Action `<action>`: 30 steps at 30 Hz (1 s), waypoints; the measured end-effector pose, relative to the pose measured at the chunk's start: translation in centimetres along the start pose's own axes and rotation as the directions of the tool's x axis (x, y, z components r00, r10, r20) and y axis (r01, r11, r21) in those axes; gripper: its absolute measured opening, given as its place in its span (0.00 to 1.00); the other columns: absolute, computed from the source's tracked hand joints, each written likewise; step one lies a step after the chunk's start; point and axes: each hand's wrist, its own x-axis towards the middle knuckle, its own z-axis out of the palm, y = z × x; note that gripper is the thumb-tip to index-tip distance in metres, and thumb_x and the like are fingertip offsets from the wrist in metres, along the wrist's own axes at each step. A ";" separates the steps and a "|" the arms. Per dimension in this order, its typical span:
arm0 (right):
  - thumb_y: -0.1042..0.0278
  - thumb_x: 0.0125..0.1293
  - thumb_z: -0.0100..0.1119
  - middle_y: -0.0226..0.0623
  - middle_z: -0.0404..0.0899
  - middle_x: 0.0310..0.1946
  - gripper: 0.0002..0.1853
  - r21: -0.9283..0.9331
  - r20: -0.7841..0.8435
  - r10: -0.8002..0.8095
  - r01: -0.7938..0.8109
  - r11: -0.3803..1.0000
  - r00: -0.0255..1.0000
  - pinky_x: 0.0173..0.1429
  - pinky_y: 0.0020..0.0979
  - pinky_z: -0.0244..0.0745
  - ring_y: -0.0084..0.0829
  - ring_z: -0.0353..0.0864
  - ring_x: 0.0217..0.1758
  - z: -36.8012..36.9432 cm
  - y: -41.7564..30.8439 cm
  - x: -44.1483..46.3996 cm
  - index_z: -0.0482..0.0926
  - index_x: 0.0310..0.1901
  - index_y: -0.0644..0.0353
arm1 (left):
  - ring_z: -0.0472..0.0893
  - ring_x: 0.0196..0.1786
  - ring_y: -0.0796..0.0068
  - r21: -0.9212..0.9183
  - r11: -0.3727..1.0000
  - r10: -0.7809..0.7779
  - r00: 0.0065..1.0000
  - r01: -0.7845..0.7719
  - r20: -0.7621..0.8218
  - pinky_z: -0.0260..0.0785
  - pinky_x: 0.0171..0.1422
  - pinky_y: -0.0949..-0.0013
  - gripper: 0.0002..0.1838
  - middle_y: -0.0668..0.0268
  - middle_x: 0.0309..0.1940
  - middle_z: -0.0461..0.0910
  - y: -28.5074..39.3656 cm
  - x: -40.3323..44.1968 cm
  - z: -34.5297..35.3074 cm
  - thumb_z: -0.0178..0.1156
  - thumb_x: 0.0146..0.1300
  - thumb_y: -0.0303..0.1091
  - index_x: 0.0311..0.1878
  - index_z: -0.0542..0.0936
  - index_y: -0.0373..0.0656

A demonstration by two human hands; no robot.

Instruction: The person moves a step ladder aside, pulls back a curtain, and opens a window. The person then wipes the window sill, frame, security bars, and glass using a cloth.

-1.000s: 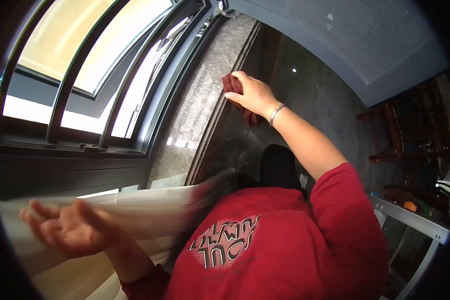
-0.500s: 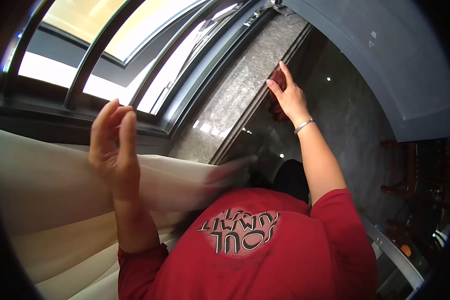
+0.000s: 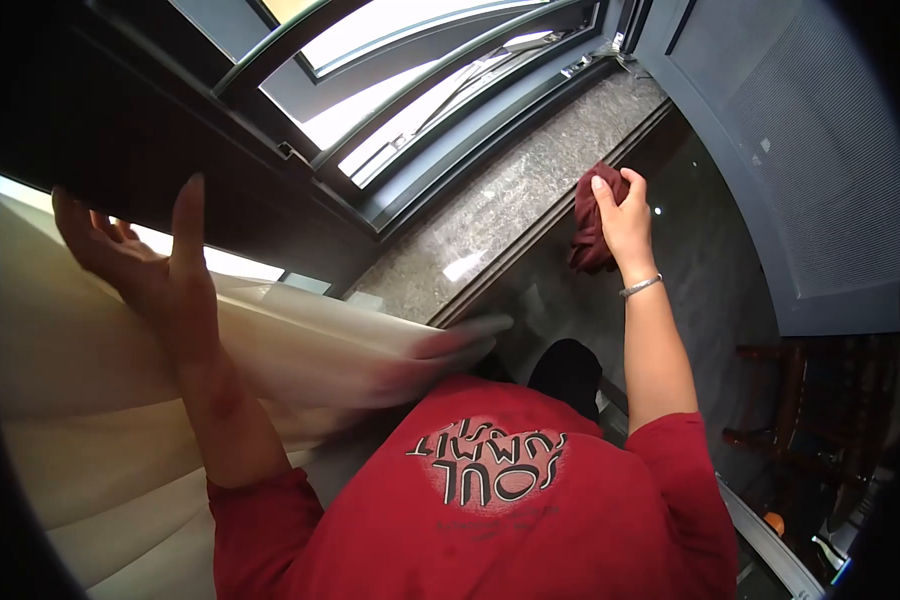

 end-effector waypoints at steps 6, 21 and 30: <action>0.61 0.67 0.53 0.35 0.76 0.43 0.18 0.491 -0.107 -0.206 0.232 0.840 0.973 0.51 0.25 0.70 0.21 0.74 0.44 -2.1 -9.4 -1.3 0.69 0.50 0.68 | 0.47 0.71 0.52 -0.118 0.983 -0.140 0.990 0.140 0.010 0.40 0.73 0.54 0.54 0.52 0.69 0.43 1.4 0.3 0.6 0.71 0.50 0.37 0.71 0.42 0.43; 0.58 0.47 0.59 0.49 0.65 0.58 0.14 -0.379 0.207 -0.533 0.569 0.729 0.820 0.65 0.60 0.45 0.52 0.50 0.69 6.7 -6.8 -2.7 0.75 0.33 0.58 | 0.45 0.72 0.54 -0.122 0.992 -0.016 1.000 0.019 0.024 0.34 0.73 0.55 0.58 0.48 0.67 0.43 0.5 0.1 0.8 0.71 0.47 0.27 0.71 0.37 0.46; 0.67 0.45 0.63 0.41 0.74 0.33 0.15 -0.444 -0.047 -0.504 0.434 0.784 0.863 0.53 0.44 0.65 0.45 0.72 0.45 6.6 -2.6 7.8 0.71 0.34 0.58 | 0.40 0.72 0.56 -0.010 0.993 0.116 0.992 -0.115 0.040 0.28 0.74 0.53 0.58 0.56 0.69 0.35 -0.6 -0.1 0.8 0.71 0.47 0.30 0.71 0.37 0.43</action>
